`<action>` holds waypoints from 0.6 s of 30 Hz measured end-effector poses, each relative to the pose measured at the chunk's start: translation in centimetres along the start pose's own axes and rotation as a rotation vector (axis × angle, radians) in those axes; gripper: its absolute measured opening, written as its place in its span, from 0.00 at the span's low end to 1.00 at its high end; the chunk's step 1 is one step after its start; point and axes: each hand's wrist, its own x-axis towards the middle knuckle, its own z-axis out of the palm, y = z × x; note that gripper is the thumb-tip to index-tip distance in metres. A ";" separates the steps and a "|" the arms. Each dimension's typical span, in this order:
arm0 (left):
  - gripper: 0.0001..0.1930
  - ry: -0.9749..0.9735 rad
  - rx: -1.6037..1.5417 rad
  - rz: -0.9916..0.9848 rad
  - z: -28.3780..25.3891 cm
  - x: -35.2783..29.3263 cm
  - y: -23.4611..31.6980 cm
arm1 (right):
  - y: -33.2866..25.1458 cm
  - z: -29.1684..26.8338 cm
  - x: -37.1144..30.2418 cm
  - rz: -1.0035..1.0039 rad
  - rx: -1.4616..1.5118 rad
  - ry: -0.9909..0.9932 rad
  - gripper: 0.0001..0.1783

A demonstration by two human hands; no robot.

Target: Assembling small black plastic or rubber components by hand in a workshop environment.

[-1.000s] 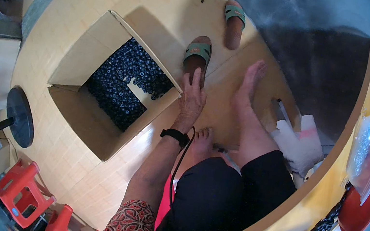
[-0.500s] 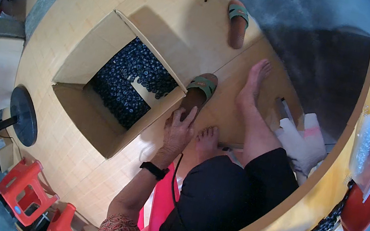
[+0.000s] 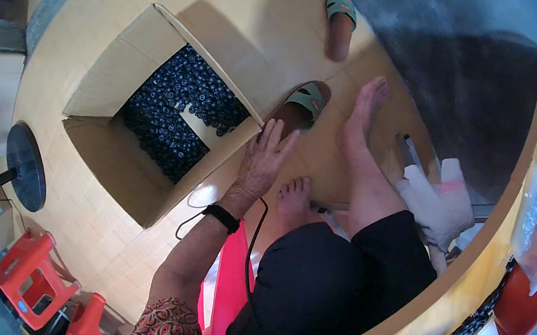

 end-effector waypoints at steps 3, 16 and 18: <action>0.22 0.025 -0.337 0.139 2.6 -1.4 2.2 | -0.6 0.7 0.3 0.025 0.156 -0.026 0.46; 0.34 -0.169 -0.343 -0.307 4.1 -0.3 1.2 | 1.2 1.1 1.4 0.078 -0.156 0.077 0.37; 0.35 -0.028 -0.248 -0.385 3.9 -0.2 -0.2 | 2.6 1.3 1.7 -0.414 0.221 -0.008 0.40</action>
